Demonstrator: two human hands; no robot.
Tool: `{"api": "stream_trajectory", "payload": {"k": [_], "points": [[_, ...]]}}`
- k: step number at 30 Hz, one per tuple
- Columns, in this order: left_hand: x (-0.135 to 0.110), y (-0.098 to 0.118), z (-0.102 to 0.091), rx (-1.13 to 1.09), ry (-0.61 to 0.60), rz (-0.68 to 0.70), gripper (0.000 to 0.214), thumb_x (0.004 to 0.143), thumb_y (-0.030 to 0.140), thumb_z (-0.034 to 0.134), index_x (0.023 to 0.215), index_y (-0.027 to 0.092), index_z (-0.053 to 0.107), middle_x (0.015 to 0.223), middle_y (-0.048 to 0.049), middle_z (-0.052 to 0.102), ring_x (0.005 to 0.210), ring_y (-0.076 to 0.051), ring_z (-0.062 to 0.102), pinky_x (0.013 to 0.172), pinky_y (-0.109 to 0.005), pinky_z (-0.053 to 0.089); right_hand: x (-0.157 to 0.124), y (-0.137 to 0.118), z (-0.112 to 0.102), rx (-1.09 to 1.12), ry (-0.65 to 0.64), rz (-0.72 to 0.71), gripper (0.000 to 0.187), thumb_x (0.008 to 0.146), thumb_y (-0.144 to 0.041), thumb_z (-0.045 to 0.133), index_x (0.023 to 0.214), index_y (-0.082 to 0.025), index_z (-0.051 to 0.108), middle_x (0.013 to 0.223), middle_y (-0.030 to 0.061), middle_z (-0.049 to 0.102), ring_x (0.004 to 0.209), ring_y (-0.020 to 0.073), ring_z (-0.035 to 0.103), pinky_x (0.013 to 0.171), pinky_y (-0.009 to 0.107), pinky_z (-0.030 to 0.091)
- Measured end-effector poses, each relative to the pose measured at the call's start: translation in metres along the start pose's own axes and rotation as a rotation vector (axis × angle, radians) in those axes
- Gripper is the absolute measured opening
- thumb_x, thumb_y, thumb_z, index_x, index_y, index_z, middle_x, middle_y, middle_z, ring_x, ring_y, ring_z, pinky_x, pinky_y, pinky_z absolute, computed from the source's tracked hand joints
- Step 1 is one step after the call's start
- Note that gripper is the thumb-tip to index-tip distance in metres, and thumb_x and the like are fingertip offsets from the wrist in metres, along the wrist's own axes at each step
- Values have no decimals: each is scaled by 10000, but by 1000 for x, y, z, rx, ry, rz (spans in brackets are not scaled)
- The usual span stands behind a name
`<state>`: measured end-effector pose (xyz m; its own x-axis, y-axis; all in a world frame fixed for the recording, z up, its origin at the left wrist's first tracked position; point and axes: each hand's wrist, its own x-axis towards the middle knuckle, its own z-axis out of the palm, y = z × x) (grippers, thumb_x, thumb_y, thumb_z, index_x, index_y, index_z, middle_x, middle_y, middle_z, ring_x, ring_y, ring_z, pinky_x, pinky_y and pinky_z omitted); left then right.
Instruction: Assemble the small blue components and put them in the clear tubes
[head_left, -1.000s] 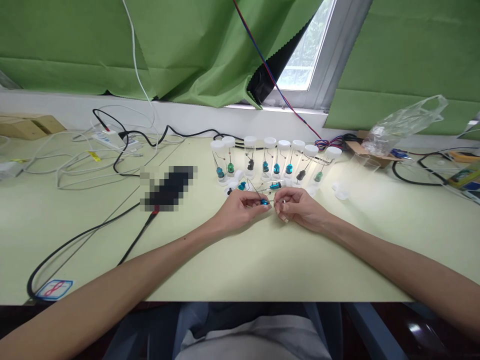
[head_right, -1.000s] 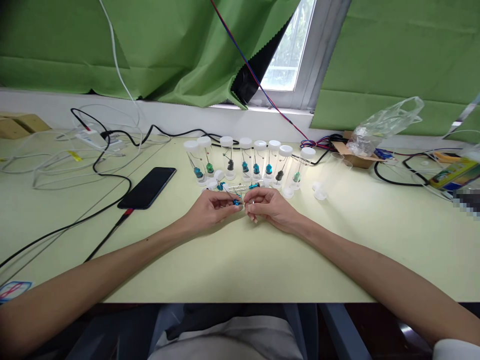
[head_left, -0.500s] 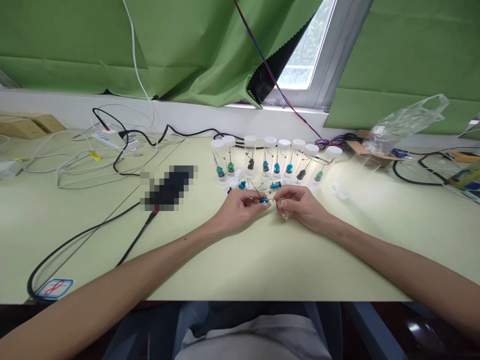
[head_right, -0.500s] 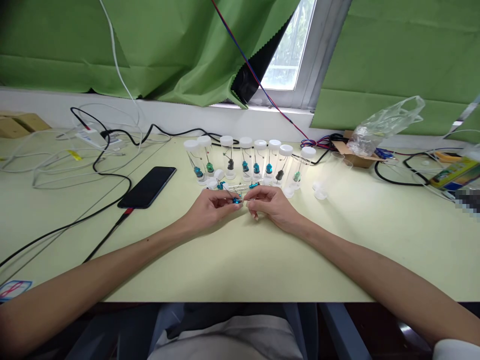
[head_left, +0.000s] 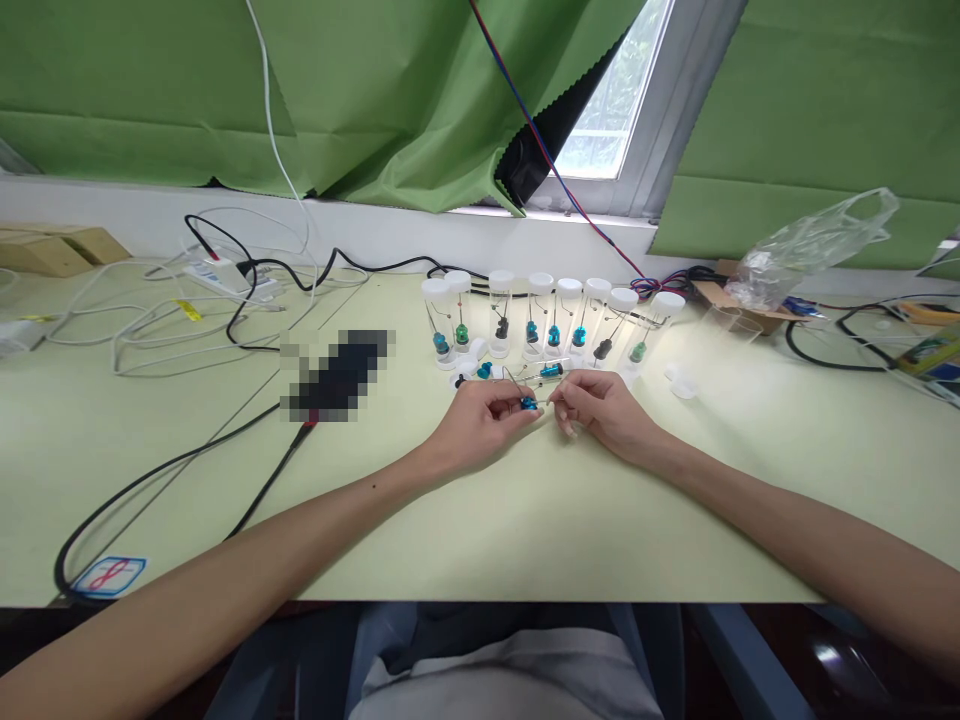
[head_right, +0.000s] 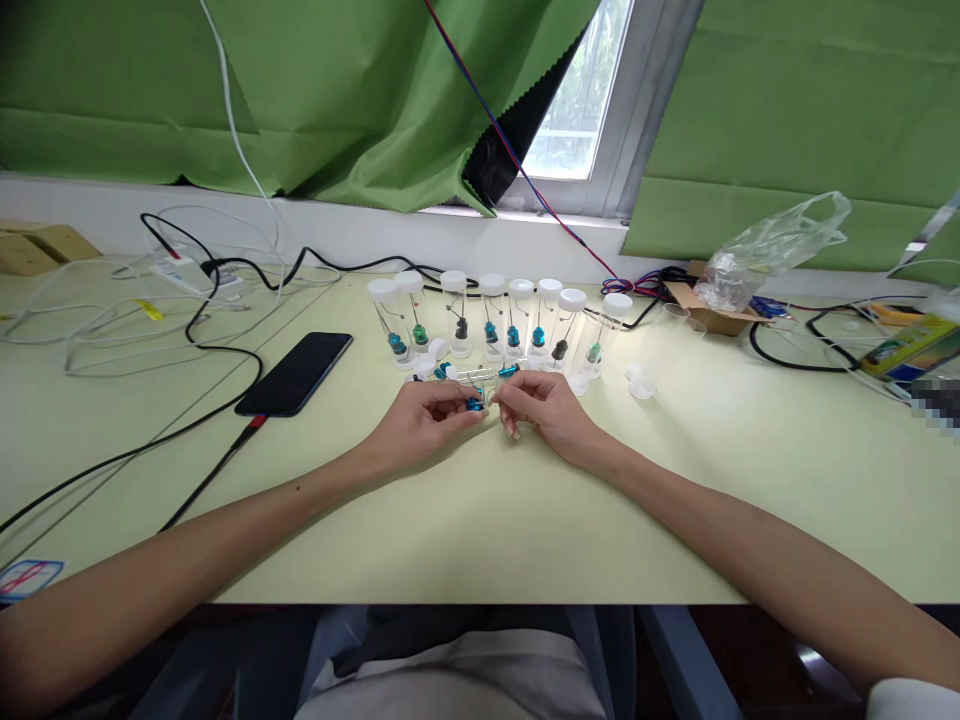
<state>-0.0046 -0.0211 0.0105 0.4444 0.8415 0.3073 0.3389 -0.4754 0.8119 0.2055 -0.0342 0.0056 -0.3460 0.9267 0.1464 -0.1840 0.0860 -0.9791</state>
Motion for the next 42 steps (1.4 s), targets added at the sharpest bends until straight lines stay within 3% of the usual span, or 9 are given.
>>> {"api": "stream_trajectory", "payload": {"k": [17, 25, 42], "points": [[-2, 3, 0, 117, 24, 124, 178, 846, 306, 665, 896, 163, 759, 657, 4, 606, 573, -101, 479, 567, -234, 379, 1, 0, 3, 77, -1, 57, 346, 863, -481, 705, 775, -148, 678, 579, -5, 605, 467, 100, 557, 469, 236, 463], [0, 1, 1, 38, 29, 49, 242, 827, 339, 686, 939, 140, 765, 772, -37, 689, 607, -110, 511, 564, -237, 396, 2, 1, 1, 153, -22, 89, 333, 863, -472, 712, 807, -146, 674, 614, -6, 614, 485, 88, 555, 452, 213, 442], [2, -1, 0, -187, 0, -108, 346, 764, 416, 744, 941, 119, 756, 646, -1, 583, 546, -86, 428, 493, -226, 335, 0, -3, -1, 391, -97, 201, 231, 848, -357, 760, 925, -149, 694, 692, -2, 647, 552, 73, 574, 507, 182, 452]]}}
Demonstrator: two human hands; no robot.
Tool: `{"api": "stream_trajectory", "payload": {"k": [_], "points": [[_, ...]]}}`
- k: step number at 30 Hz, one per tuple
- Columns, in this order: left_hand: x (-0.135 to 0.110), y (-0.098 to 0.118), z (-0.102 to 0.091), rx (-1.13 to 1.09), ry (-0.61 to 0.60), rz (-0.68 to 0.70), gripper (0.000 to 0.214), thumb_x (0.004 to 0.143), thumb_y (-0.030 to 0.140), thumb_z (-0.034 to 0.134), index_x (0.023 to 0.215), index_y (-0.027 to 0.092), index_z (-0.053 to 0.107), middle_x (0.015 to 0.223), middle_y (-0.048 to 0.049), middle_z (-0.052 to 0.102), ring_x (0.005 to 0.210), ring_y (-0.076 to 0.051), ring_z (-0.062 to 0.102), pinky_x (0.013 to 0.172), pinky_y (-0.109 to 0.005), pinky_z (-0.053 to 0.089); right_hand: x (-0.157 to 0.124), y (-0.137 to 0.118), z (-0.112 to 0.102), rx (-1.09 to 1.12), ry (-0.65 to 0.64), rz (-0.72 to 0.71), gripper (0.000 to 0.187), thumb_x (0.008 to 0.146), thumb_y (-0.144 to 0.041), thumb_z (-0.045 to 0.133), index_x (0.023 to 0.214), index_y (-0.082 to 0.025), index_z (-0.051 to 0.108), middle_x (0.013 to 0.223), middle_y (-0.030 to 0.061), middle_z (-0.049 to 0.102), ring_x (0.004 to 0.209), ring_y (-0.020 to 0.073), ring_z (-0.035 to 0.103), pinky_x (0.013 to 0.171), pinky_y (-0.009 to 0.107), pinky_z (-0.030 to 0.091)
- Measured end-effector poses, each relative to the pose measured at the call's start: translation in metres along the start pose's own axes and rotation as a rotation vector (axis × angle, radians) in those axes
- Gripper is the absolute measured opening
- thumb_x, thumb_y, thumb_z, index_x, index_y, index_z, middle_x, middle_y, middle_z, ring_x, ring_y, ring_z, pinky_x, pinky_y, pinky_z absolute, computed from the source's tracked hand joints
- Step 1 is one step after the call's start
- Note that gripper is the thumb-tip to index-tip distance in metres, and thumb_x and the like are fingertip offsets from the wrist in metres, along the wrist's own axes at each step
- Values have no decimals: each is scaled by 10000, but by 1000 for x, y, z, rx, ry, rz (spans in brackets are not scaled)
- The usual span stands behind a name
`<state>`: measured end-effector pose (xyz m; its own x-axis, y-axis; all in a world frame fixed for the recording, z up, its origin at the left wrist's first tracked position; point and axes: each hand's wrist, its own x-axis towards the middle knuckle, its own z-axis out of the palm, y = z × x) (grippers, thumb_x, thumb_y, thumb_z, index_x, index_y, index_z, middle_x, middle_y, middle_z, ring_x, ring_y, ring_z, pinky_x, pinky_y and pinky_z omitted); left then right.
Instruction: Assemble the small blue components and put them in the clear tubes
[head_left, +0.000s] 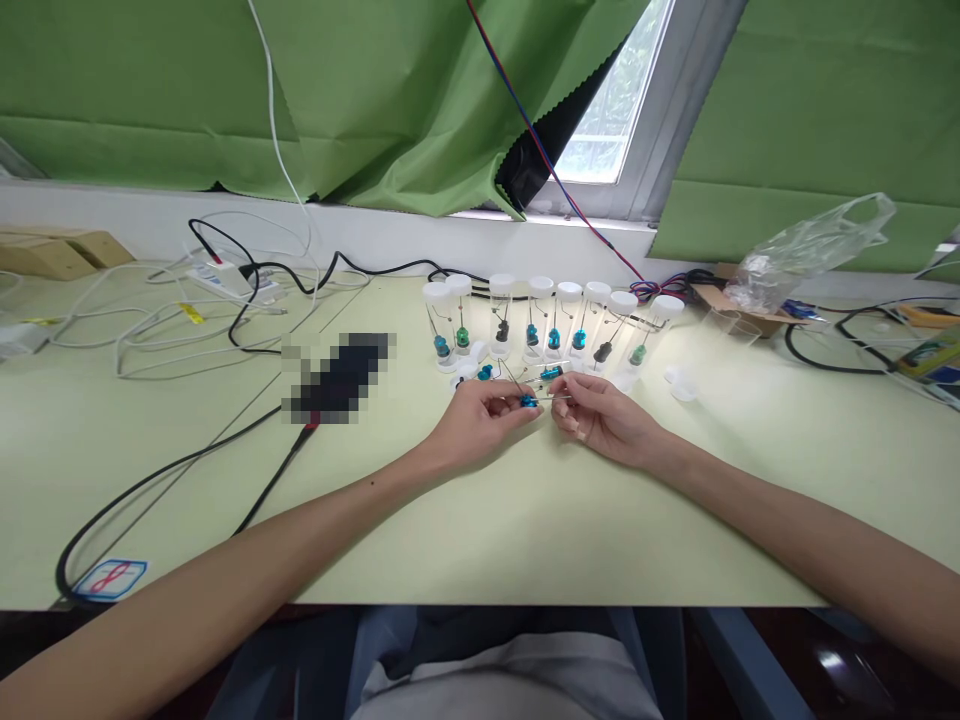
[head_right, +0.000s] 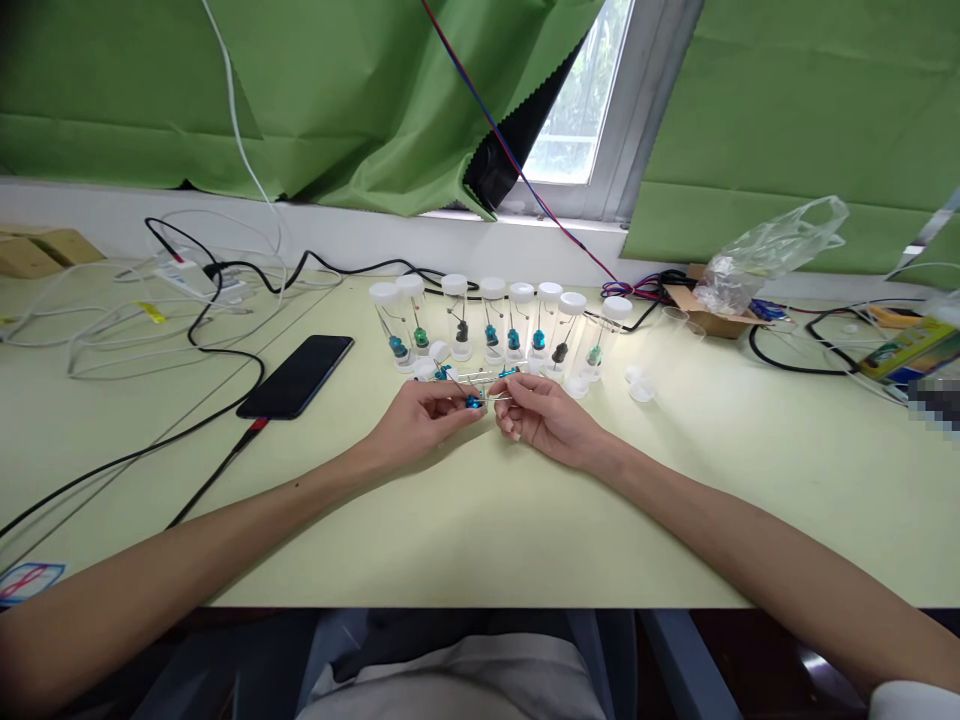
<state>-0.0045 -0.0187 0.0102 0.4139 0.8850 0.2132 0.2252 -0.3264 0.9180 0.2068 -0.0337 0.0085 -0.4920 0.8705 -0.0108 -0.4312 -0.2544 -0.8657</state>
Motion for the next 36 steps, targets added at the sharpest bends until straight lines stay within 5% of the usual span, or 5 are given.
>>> {"api": "stream_trajectory", "payload": {"k": [19, 36], "points": [[0, 3, -3, -61, -137, -21, 330, 825, 405, 694, 976, 115, 742, 558, 27, 516, 494, -74, 375, 465, -233, 287, -2, -1, 0, 37, -160, 45, 222, 857, -297, 760, 974, -109, 749, 813, 53, 707, 628, 68, 589, 615, 191, 494], [-1, 6, -3, -112, -162, -24, 334, 816, 391, 689, 994, 115, 745, 511, 47, 468, 482, -76, 363, 469, -235, 290, -3, 3, -4, -69, -198, -2, 290, 778, -345, 829, 1010, -192, 747, 936, 48, 740, 639, 72, 529, 621, 217, 468]]}}
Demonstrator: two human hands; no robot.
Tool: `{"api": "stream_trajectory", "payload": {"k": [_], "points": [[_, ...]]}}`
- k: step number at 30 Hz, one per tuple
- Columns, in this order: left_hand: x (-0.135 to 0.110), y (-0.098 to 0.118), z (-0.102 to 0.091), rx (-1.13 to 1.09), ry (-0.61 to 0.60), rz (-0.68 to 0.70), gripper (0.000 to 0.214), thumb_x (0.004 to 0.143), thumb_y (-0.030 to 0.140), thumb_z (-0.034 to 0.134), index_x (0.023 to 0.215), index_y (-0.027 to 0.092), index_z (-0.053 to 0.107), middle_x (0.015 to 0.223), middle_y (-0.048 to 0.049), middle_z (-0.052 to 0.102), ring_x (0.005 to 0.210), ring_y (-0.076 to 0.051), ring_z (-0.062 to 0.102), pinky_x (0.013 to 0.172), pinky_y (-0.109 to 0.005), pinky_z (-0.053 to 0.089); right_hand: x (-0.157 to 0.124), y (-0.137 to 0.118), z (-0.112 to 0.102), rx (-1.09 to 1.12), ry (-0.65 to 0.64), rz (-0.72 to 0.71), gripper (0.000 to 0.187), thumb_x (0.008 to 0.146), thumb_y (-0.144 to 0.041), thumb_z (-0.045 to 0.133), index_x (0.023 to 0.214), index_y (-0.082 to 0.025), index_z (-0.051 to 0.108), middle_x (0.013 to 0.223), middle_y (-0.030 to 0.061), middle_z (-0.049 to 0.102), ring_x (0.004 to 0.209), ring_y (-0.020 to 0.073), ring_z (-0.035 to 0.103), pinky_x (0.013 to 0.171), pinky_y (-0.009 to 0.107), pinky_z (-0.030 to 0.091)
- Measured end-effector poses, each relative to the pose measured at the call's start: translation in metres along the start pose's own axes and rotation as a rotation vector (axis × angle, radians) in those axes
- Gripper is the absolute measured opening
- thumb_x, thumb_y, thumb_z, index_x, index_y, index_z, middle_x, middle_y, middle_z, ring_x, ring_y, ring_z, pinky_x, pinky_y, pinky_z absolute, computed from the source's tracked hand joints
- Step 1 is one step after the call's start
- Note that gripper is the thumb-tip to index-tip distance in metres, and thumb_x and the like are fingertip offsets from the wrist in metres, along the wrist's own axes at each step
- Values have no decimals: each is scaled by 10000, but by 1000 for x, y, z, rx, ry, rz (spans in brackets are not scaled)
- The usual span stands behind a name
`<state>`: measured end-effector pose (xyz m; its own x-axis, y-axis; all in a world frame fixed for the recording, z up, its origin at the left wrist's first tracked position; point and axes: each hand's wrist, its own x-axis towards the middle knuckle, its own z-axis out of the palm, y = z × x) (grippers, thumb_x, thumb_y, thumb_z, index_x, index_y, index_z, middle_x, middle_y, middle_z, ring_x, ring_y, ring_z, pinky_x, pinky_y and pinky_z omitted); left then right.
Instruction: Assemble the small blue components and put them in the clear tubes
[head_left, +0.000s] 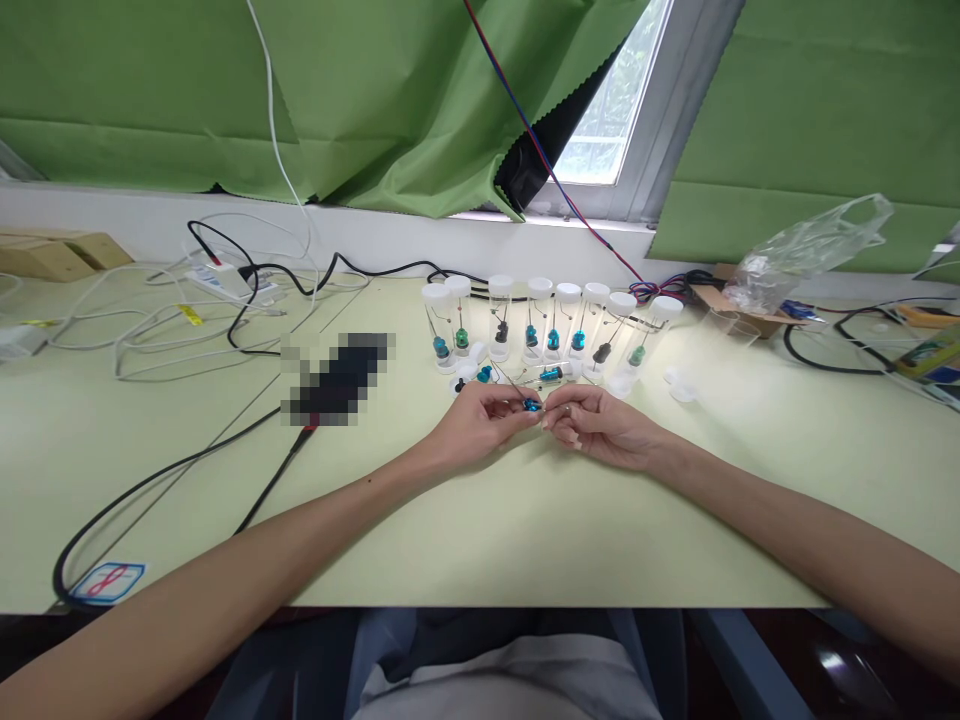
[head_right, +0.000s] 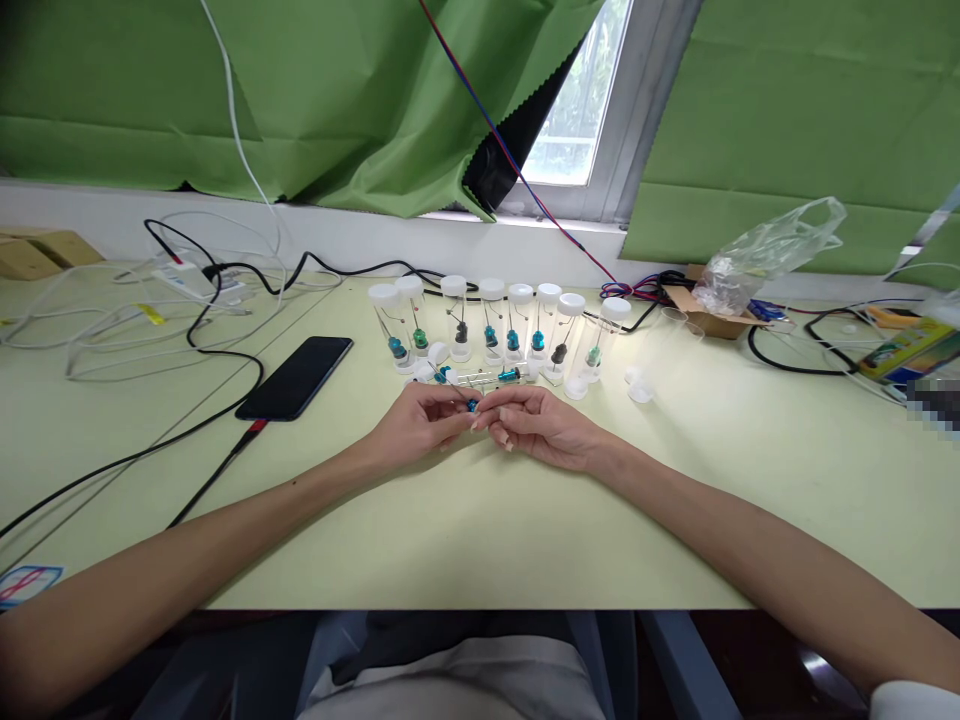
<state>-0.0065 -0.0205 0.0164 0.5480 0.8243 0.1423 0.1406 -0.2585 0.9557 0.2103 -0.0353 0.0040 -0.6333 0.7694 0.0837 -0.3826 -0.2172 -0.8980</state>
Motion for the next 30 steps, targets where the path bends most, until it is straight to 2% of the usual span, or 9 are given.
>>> {"api": "stream_trajectory", "payload": {"k": [9, 21, 26, 30], "points": [[-1, 0, 2, 36, 24, 3, 324, 814, 388, 683, 967, 112, 753, 523, 35, 500, 480, -74, 358, 469, -235, 284, 3, 0, 4, -120, 19, -67, 242, 780, -304, 824, 979, -190, 745, 884, 45, 741, 603, 77, 539, 592, 232, 462], [0, -3, 3, 86, 104, -5, 318, 794, 413, 707, 918, 122, 747, 576, 23, 519, 521, -81, 361, 483, -232, 278, 5, -2, 8, -176, 133, -119, 248, 729, -322, 855, 905, -189, 740, 787, 23, 714, 573, 87, 545, 562, 249, 453], [0, -5, 3, 132, 114, 11, 309, 813, 410, 690, 918, 125, 752, 707, -25, 629, 602, -106, 451, 547, -245, 338, 5, -2, 8, -233, 162, -150, 240, 725, -323, 852, 889, -184, 744, 748, 12, 683, 572, 97, 553, 552, 259, 458], [0, -4, 3, 152, 118, 23, 313, 820, 419, 682, 909, 128, 754, 748, -37, 659, 603, -107, 465, 544, -244, 344, 5, -1, 7, -303, 202, -171, 227, 743, -335, 836, 887, -184, 746, 741, 9, 669, 577, 100, 551, 566, 269, 460]]}}
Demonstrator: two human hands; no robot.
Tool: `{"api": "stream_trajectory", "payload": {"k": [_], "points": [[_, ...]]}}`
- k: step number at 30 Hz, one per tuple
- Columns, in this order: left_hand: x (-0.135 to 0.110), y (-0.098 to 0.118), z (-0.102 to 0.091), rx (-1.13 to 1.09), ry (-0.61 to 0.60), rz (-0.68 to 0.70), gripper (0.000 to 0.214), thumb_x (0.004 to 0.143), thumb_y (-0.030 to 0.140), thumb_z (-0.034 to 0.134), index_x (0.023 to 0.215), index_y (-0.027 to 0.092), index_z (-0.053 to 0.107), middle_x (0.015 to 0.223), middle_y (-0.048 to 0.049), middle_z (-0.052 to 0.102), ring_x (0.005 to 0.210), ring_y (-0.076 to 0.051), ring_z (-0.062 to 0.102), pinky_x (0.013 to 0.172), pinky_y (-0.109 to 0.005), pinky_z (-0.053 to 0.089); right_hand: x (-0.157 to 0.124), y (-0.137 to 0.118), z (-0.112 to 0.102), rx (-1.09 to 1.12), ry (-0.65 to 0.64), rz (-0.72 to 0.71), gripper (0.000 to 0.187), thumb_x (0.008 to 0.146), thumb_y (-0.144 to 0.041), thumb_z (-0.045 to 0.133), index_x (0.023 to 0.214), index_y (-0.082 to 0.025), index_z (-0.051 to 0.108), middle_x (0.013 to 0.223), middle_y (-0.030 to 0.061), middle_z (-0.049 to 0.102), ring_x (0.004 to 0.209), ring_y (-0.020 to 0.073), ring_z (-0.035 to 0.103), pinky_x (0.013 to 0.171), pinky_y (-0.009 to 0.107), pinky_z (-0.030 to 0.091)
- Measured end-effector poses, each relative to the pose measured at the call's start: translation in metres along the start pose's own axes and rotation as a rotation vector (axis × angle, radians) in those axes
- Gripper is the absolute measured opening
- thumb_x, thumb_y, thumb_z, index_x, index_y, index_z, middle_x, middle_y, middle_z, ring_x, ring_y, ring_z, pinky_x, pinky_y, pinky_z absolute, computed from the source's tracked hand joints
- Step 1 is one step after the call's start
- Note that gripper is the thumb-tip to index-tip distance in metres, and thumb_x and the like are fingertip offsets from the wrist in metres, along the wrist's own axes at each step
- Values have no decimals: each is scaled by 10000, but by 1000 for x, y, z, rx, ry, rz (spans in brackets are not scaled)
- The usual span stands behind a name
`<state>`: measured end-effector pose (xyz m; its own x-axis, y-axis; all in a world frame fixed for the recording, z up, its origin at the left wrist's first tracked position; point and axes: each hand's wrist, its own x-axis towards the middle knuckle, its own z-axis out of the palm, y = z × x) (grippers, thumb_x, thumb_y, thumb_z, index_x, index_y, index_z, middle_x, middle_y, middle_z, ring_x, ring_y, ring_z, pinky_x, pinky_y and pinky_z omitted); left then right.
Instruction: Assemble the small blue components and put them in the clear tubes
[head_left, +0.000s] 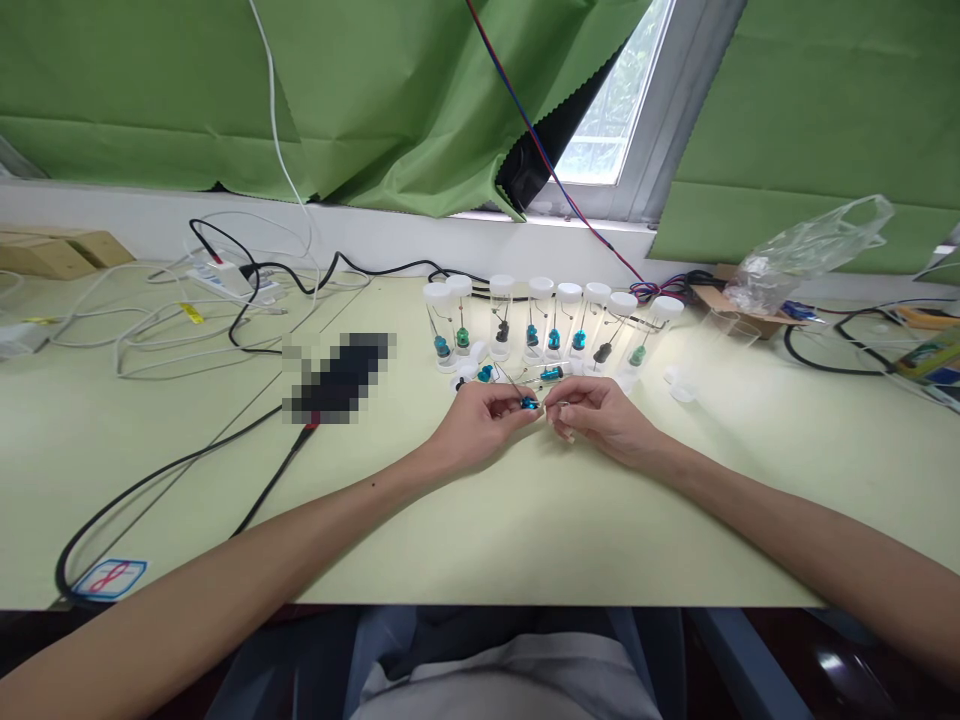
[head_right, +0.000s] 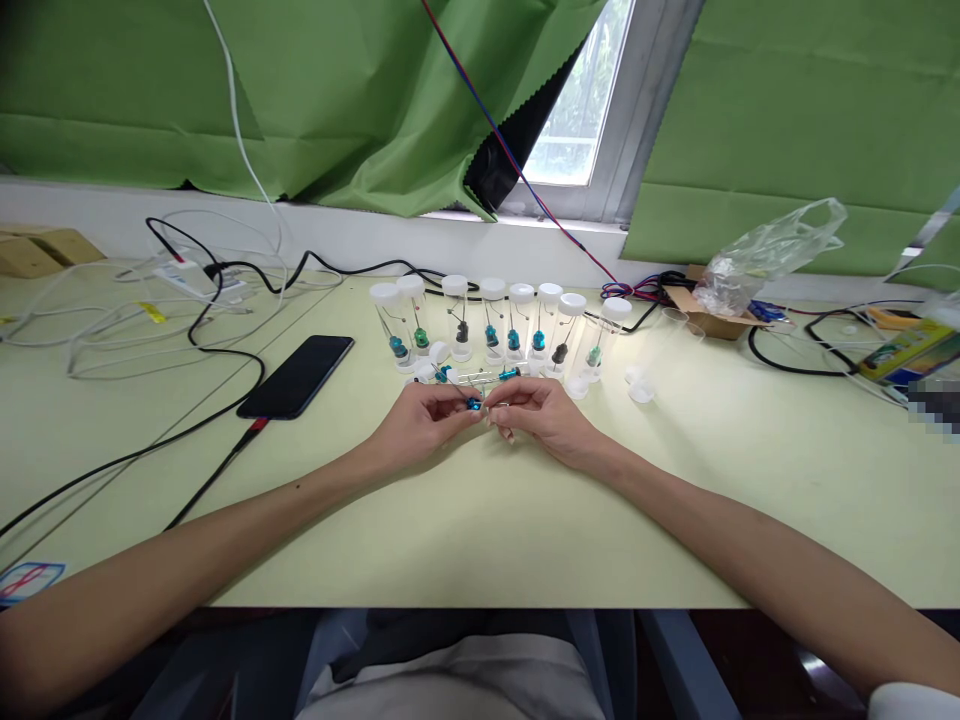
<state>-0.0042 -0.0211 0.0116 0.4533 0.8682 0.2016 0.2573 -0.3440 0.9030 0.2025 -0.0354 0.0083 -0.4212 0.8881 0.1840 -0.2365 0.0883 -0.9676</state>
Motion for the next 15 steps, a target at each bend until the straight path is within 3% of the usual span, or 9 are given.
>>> {"api": "stream_trajectory", "payload": {"k": [15], "points": [[-3, 3, 1, 138, 12, 84, 255, 830, 364, 668, 901, 140, 766, 621, -1, 593, 557, -100, 445, 516, -230, 343, -3, -2, 0, -115, 25, -5, 264, 848, -433, 731, 818, -171, 741, 693, 22, 663, 550, 103, 541, 551, 263, 449]]}}
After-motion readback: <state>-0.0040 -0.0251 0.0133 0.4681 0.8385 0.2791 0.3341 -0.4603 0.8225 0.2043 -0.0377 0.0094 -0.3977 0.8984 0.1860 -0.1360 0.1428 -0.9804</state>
